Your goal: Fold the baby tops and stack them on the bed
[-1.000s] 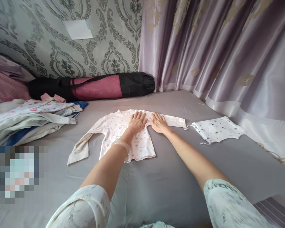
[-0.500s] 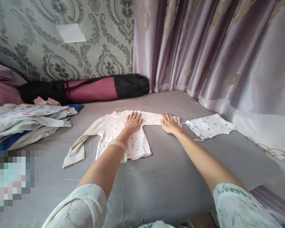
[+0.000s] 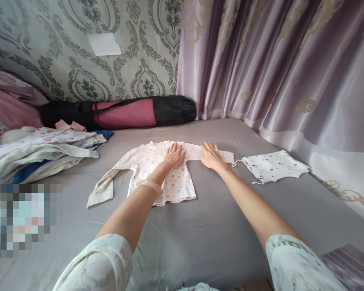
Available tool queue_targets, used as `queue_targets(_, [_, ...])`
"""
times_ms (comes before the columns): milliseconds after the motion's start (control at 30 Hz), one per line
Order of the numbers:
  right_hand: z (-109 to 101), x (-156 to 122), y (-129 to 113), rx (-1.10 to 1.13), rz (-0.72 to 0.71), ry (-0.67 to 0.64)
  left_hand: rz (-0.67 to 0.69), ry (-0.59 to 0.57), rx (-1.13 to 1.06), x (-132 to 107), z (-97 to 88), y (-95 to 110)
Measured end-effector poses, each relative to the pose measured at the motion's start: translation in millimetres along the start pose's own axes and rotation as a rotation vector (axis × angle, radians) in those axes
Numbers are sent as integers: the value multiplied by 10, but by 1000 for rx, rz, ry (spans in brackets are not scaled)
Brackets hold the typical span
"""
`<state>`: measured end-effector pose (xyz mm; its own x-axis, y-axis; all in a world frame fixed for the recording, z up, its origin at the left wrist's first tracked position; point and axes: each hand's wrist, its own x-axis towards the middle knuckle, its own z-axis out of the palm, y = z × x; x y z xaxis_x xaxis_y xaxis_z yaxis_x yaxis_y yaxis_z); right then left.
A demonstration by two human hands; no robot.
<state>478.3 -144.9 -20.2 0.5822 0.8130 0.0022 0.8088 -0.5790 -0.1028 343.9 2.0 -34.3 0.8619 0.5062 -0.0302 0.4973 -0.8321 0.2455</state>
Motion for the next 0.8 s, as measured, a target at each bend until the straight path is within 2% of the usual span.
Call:
queue_targets(67, [-5,115,-243,101,-125,-24,-53,-21,8,-123,-50,40])
queue_targets(167, [18,322,-594,179,-231,-78,-59,-46,68,-381,-64,80])
queue_targets(233, [51,444,-779,185,-248,-109,-47,-59,91,-559,-38,104])
queue_targets(333, [128,558,-958,161,-185,-150,-37,-63,81,-758,28,154])
queue_targets(433, [216,592,-1033,125,-117,-150,-36,-12,72,-854,94,208])
queue_targets(600, [301,592,-1017,103,-123,-142,-27,64,68,-894,158,237])
queue_targets(800, [350,630,-977,66,-125,-130,-21,23,-78,-835,120,200])
